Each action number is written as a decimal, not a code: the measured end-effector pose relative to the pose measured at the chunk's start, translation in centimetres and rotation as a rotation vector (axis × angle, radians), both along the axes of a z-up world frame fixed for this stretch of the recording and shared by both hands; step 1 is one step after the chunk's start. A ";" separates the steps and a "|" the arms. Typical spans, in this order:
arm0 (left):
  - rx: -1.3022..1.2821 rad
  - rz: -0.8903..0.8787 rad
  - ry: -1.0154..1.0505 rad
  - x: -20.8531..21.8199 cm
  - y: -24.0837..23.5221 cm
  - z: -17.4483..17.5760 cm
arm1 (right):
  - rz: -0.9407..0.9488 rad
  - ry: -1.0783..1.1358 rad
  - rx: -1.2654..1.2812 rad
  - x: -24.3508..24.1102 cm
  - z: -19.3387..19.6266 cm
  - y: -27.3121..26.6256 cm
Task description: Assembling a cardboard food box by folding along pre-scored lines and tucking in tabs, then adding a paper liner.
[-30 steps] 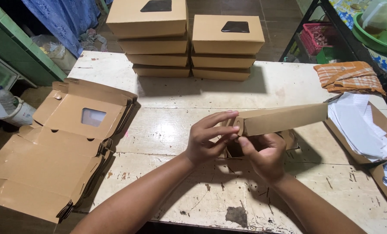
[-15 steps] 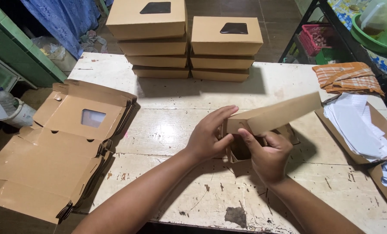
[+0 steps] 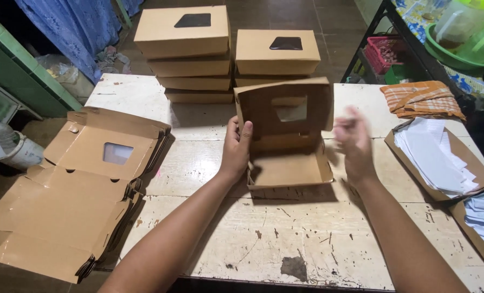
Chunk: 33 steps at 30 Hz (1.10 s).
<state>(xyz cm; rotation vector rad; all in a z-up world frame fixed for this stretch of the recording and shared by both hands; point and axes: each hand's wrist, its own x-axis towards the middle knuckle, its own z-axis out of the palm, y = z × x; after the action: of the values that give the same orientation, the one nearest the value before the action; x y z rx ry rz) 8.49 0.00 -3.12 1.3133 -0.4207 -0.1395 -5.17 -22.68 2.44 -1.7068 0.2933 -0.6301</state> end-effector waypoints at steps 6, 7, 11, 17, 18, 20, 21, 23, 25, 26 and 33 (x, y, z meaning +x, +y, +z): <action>0.074 -0.249 0.039 -0.4 0.5 1.9 | 0.190 0.138 0.195 0.7 -0.8 0.1; 0.072 -0.247 0.038 -1.7 1.0 3.7 | 0.193 0.138 0.194 0.7 -1.7 -0.3; 0.113 -0.266 0.029 -2.1 1.3 4.4 | 0.128 0.229 0.162 0.7 -1.6 -0.1; 0.114 -0.117 -0.042 -1.6 0.3 4.3 | 0.029 0.106 0.243 1.0 -2.9 1.4; 0.084 -0.073 -0.061 -1.9 0.3 4.7 | 0.004 0.116 0.267 1.3 -4.0 0.8; 0.072 -0.060 -0.063 -2.1 0.3 5.1 | -0.007 0.127 0.247 1.4 -3.4 1.2; 0.060 -0.046 -0.062 -2.2 0.3 5.3 | -0.018 0.140 0.224 1.4 -3.2 1.4; 0.050 -0.046 -0.072 -2.4 0.2 5.2 | -0.028 0.144 0.204 1.4 -2.1 2.3; 0.038 -0.048 -0.081 -2.0 0.1 4.4 | -0.040 0.149 0.182 1.6 -1.7 2.5; 0.033 -0.046 -0.085 -1.5 0.0 3.6 | -0.042 0.145 0.179 1.6 -1.9 2.3; 0.048 -0.054 -0.114 -1.5 0.4 4.0 | 0.024 0.234 0.048 0.4 -1.0 2.3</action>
<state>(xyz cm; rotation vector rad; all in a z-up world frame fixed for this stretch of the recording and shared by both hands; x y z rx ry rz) 7.03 0.43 0.92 1.3617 -0.5528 -0.1213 -4.80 -20.35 1.48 -1.7369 0.4490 -0.4024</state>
